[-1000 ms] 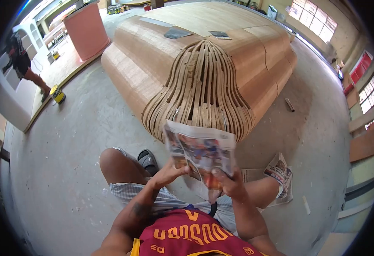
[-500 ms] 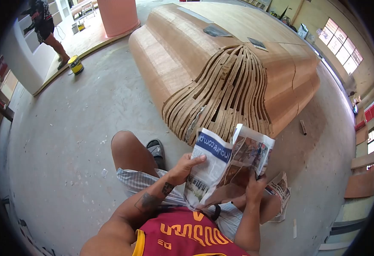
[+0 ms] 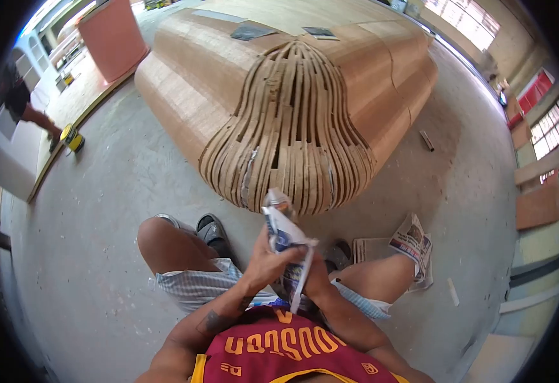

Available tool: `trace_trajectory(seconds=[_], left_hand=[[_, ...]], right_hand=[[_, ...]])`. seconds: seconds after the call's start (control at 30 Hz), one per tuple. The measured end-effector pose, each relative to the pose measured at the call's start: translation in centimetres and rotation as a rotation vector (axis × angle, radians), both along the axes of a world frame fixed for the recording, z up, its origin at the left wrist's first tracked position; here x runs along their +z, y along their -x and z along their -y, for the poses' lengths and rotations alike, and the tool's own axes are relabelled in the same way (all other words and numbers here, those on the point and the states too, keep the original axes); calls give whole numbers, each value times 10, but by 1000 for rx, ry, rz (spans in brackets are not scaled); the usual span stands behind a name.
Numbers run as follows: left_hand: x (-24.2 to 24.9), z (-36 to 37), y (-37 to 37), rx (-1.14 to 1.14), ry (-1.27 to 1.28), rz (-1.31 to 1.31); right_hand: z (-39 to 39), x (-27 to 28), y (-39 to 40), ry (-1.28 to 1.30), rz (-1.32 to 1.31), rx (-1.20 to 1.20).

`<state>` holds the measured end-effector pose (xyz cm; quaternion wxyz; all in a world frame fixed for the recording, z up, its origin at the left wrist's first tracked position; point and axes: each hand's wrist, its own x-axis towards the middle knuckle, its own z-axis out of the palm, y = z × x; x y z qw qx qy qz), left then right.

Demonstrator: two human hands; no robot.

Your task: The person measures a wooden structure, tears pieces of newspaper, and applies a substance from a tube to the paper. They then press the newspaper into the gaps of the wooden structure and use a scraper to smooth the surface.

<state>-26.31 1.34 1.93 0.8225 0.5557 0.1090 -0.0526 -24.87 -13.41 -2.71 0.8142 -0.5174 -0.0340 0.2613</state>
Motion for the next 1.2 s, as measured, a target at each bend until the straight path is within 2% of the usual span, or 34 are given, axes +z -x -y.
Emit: trace_trajectory(seconds=[0.03, 0.13, 0.17, 0.2, 0.27, 0.3, 0.4, 0.47, 0.53, 0.6, 0.67, 0.8, 0.83, 0.93, 0.97, 1.07, 1.1, 1.2], left_hand=[[-9, -3, -1, 72, -44, 35], [-21, -32, 0, 148, -28, -10], [-20, -36, -1, 213, -22, 25], [-12, -39, -2, 280, -17, 62], [1, -47, 2, 238, -111, 72], [13, -45, 4, 226, -17, 59], [30, -30, 5, 309, 254, 45], [34, -32, 5, 335, 399, 73], [44, -40, 6, 294, 508, 118], [50, -52, 7, 290, 436, 138], [46, -68, 7, 229, 399, 228], [62, -67, 19, 242, 269, 152], [68, -65, 18, 272, 151, 118], [98, -34, 8, 478, 81, -34], [92, -38, 7, 504, 78, -83], [54, -77, 16, 356, 331, 75], [59, -76, 12, 271, 472, 150], [82, -67, 6, 203, 415, 259]], right_hand=[[-3, 3, 1, 26, -69, 64], [6, 48, -16, 459, 685, 176], [12, 42, -22, 394, 445, 249], [15, 46, -27, 350, 395, 193], [16, 57, -25, 250, 289, 90], [9, 58, -20, 441, 547, 110], [-11, 77, 0, 444, 345, 407], [-30, 50, 7, 338, 306, 397], [-36, 58, 5, 214, 169, 474], [-36, 68, 7, 240, 229, 459], [-41, 56, 11, 299, 410, 420], [-41, 65, 17, 327, 383, 555], [-40, 66, 18, 348, 393, 591], [-42, 44, 26, 289, 450, 578], [-43, 33, 30, 252, 473, 552], [-31, 73, 19, 76, -141, 707], [-31, 72, 15, 104, -51, 690], [-34, 60, 10, 167, 222, 601]])
